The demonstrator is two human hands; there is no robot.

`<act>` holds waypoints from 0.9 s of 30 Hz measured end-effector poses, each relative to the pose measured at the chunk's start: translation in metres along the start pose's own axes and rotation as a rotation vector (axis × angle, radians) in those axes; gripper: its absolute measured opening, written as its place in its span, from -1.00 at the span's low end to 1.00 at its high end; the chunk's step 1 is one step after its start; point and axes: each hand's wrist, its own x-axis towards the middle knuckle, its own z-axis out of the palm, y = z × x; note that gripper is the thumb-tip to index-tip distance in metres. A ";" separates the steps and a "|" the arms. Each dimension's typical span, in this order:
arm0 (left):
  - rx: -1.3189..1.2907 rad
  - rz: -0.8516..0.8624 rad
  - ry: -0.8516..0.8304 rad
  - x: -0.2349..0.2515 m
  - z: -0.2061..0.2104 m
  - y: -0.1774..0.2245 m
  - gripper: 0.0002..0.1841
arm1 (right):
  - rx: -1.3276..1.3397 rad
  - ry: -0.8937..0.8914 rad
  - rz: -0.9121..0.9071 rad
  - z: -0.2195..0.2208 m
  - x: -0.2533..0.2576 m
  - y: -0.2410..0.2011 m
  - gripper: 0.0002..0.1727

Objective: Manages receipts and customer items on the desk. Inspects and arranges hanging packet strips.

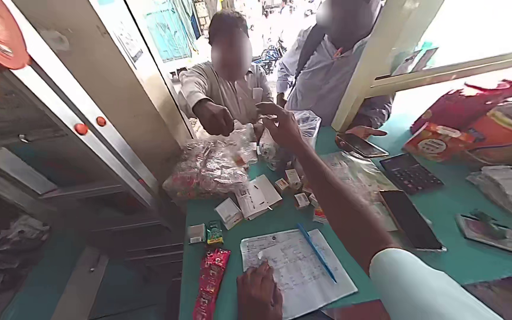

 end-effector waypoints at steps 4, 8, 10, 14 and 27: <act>0.027 0.003 0.039 -0.004 0.007 -0.001 -0.63 | 0.069 0.098 0.010 0.001 -0.025 0.012 -0.71; 0.039 0.021 0.064 -0.005 0.009 -0.004 -0.63 | -0.138 -0.180 0.282 0.014 -0.046 0.034 -0.78; 0.035 0.026 0.065 -0.005 0.011 -0.004 -0.64 | -0.169 -0.449 0.282 0.039 -0.053 0.041 -0.74; 0.031 0.038 0.076 -0.005 0.011 -0.004 -0.63 | -0.190 -0.790 0.283 0.096 -0.079 0.006 -0.33; -0.001 -0.013 0.035 -0.003 0.006 -0.002 -0.63 | -0.373 -0.729 0.424 0.044 -0.095 0.008 -0.61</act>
